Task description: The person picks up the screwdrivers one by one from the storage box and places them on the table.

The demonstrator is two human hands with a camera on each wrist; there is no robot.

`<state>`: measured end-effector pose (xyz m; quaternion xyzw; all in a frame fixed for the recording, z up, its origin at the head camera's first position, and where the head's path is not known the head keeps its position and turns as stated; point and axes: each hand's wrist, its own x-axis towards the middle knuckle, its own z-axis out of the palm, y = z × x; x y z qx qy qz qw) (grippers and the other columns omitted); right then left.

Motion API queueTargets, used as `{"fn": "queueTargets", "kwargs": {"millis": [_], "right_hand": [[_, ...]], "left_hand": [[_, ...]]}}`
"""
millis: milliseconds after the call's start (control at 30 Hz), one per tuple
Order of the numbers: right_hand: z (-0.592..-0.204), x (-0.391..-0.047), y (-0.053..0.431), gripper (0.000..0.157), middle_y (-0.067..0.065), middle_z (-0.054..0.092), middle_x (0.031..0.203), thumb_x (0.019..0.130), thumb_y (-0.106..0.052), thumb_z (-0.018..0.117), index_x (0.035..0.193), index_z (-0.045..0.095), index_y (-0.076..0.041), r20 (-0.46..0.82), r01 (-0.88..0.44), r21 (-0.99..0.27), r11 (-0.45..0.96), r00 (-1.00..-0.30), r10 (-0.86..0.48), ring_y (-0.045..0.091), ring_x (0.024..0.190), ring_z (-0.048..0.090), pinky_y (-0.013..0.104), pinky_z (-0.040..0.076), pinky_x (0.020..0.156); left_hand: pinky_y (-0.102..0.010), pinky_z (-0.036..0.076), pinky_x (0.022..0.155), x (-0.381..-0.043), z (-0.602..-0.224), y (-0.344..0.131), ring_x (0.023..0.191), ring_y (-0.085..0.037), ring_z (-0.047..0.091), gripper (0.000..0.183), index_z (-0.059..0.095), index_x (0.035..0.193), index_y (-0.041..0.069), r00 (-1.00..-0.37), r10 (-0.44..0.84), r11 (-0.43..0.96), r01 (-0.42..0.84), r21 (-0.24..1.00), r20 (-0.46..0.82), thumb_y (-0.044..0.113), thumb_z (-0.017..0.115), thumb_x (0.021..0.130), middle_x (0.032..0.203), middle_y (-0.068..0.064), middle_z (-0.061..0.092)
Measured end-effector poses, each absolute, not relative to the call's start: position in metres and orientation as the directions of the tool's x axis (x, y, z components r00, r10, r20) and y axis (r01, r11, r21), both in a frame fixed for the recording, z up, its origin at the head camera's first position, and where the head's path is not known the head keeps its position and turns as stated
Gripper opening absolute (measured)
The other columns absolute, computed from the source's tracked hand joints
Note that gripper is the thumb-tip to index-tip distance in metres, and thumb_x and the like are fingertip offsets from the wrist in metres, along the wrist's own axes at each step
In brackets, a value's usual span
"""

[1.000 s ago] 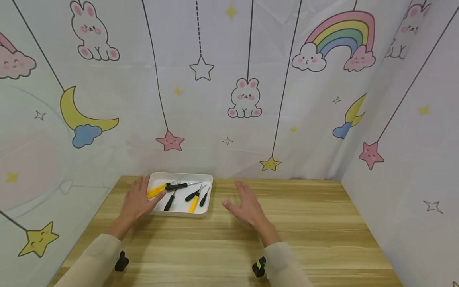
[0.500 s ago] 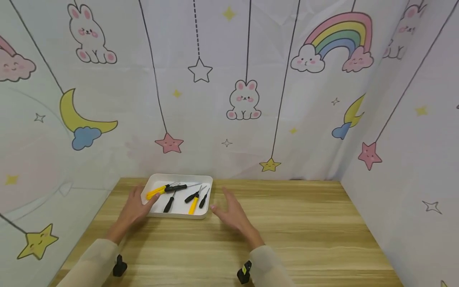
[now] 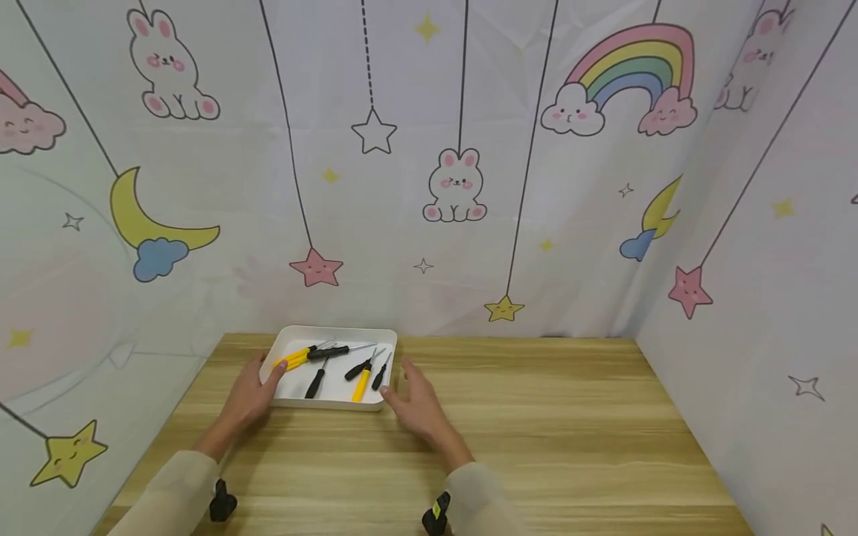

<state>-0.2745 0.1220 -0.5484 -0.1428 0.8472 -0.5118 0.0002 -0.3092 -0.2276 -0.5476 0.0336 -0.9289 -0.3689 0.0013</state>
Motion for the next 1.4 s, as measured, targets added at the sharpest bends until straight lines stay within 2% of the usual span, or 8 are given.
{"fn": "queueTargets", "kwargs": {"millis": [133, 333, 433, 600, 1000, 1233, 1400], "right_hand": [[-0.552, -0.274, 0.115, 0.075, 0.025, 0.04, 0.164, 0.107, -0.03, 0.065, 0.164, 0.03, 0.003, 0.129, -0.226, -0.874, 0.43, -0.961, -0.243, 0.044, 0.144, 0.048, 0.057, 0.045, 0.115], [-0.554, -0.272, 0.108, 0.067, 0.034, 0.045, 0.155, 0.109, -0.017, 0.059, 0.161, 0.028, 0.011, 0.163, -0.291, -0.862, 0.415, -0.934, -0.316, 0.044, 0.138, 0.054, 0.054, 0.049, 0.111], [-0.554, -0.271, 0.106, 0.066, 0.033, 0.042, 0.158, 0.109, -0.012, 0.057, 0.161, 0.025, 0.012, 0.162, -0.305, -0.85, 0.429, -0.927, -0.338, 0.042, 0.143, 0.05, 0.051, 0.047, 0.114], [-0.555, -0.27, 0.104, 0.064, 0.033, 0.04, 0.16, 0.107, -0.004, 0.055, 0.161, 0.025, 0.014, 0.157, -0.315, -0.82, 0.477, -0.927, -0.341, 0.041, 0.149, 0.042, 0.053, 0.039, 0.121], [-0.553, -0.271, 0.103, 0.062, 0.029, 0.039, 0.163, 0.11, -0.011, 0.054, 0.161, 0.028, 0.011, 0.088, -0.266, -0.804, 0.532, -0.938, -0.335, 0.04, 0.152, 0.038, 0.054, 0.033, 0.124], [-0.553, -0.27, 0.106, 0.062, 0.026, 0.041, 0.163, 0.109, -0.01, 0.055, 0.161, 0.03, 0.01, 0.082, -0.254, -0.808, 0.532, -0.942, -0.327, 0.038, 0.151, 0.04, 0.052, 0.036, 0.123], [-0.552, -0.269, 0.112, 0.062, 0.027, 0.044, 0.16, 0.108, -0.009, 0.057, 0.161, 0.03, 0.01, 0.087, -0.25, -0.82, 0.515, -0.944, -0.319, 0.037, 0.148, 0.045, 0.051, 0.039, 0.121]], "left_hand": [[-0.066, 0.02, 0.125, -0.309, -0.549, -0.227, 0.152, -0.055, 0.025, 0.089, 0.017, 0.163, -0.013, -0.997, -0.073, 0.719, -0.073, 0.691, -0.03, 0.057, 0.039, 0.111, 0.165, -0.038, 0.022], [-0.064, 0.019, 0.126, -0.307, -0.554, -0.228, 0.154, -0.054, 0.023, 0.089, 0.016, 0.164, -0.011, -0.997, -0.071, 0.726, -0.063, 0.685, -0.017, 0.055, 0.043, 0.111, 0.167, -0.037, 0.02], [-0.064, 0.019, 0.127, -0.307, -0.556, -0.227, 0.154, -0.053, 0.022, 0.09, 0.014, 0.164, -0.011, -0.997, -0.079, 0.724, -0.071, 0.686, -0.02, 0.054, 0.044, 0.11, 0.168, -0.036, 0.019], [-0.064, 0.019, 0.126, -0.308, -0.559, -0.226, 0.154, -0.054, 0.022, 0.09, 0.014, 0.165, -0.009, -0.994, -0.101, 0.728, -0.098, 0.679, -0.035, 0.054, 0.045, 0.11, 0.168, -0.036, 0.018], [-0.063, 0.018, 0.127, -0.309, -0.559, -0.226, 0.155, -0.053, 0.02, 0.091, 0.013, 0.166, -0.008, -0.993, -0.11, 0.7, -0.109, 0.706, -0.044, 0.056, 0.043, 0.11, 0.169, -0.034, 0.017], [-0.064, 0.014, 0.127, -0.306, -0.556, -0.222, 0.157, -0.052, 0.016, 0.095, 0.011, 0.167, -0.004, -0.989, -0.117, 0.649, -0.141, 0.747, -0.085, 0.062, 0.043, 0.108, 0.171, -0.032, 0.013], [-0.063, 0.015, 0.128, -0.303, -0.553, -0.217, 0.157, -0.051, 0.017, 0.093, 0.012, 0.167, -0.004, -0.99, -0.109, 0.63, -0.134, 0.765, -0.084, 0.061, 0.044, 0.109, 0.171, -0.031, 0.015]]}}
